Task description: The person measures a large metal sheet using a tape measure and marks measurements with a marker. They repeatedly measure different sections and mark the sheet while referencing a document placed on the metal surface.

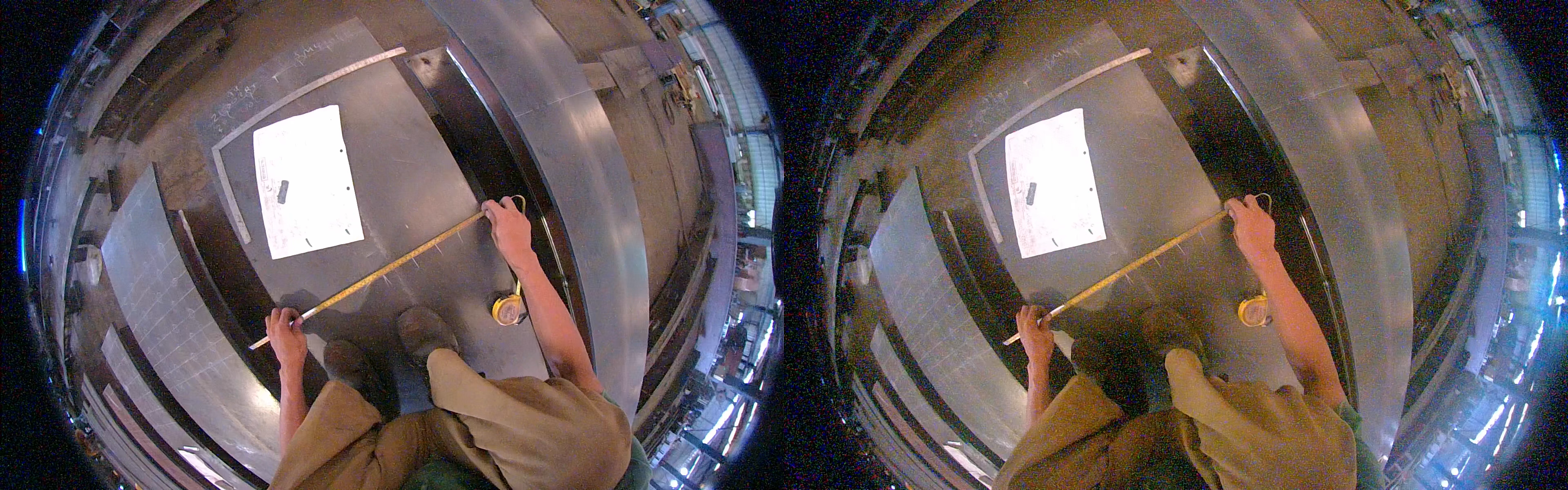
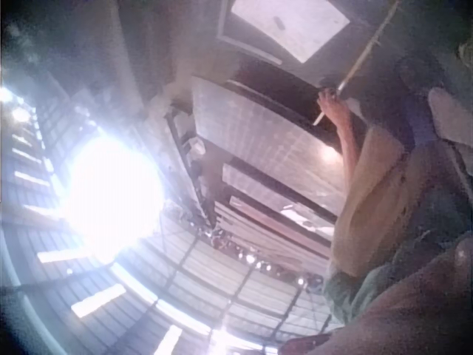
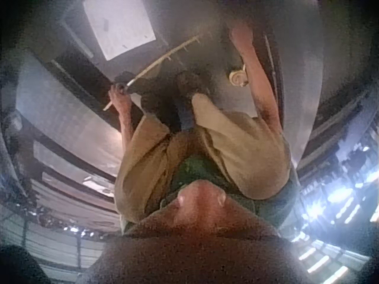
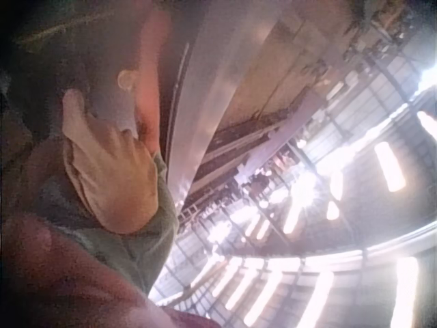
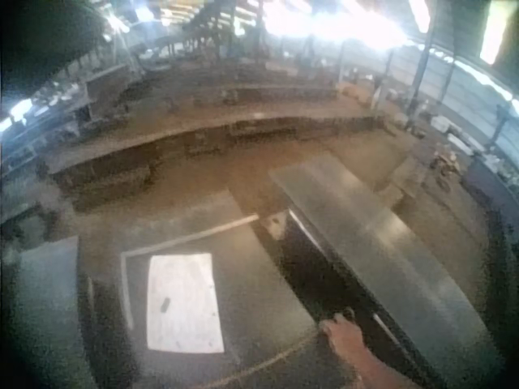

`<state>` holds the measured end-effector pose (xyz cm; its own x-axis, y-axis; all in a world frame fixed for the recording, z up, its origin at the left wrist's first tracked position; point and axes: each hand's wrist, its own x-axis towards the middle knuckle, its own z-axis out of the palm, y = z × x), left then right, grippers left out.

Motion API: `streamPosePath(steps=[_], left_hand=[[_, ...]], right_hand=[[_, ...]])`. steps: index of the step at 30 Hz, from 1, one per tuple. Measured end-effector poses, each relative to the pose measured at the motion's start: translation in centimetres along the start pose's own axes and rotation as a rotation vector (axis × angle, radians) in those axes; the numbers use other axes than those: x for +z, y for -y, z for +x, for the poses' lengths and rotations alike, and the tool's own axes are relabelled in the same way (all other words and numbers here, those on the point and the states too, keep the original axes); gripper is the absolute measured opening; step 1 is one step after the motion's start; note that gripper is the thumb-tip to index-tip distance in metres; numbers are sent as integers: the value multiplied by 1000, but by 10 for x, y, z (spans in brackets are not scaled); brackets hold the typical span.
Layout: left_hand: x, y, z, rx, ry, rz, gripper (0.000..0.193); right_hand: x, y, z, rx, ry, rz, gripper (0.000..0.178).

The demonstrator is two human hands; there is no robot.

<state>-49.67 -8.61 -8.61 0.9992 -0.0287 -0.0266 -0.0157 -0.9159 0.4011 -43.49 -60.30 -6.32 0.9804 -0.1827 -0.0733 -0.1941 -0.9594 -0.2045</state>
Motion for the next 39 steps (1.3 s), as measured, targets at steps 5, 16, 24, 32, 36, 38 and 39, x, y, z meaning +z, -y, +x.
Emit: streamPosePath(steps=[5,16,24,32,36,38,39], left_hand=[[0,-1,-2,-41,25,-24,12],[-18,8,-3,-57,60,-35,13],[-40,32,-13,-123,108,-8,19],[-18,34,-16,-33,5,-143,7],[-14,37,-12,-51,64,-152,8],[-14,39,-13,-53,40,-158,8],[-14,38,-14,-55,32,-162,9]], right_hand=[[-2,2,-2,7,-15,2,13],[-14,-13,4,-78,23,72,10],[-32,-47,28,-139,-45,1,10],[-25,-57,26,-118,-42,-55,12],[-27,-51,18,-145,-8,-15,11],[-25,-45,13,-96,35,-79,12],[-25,-43,10,-149,-15,-69,11]])
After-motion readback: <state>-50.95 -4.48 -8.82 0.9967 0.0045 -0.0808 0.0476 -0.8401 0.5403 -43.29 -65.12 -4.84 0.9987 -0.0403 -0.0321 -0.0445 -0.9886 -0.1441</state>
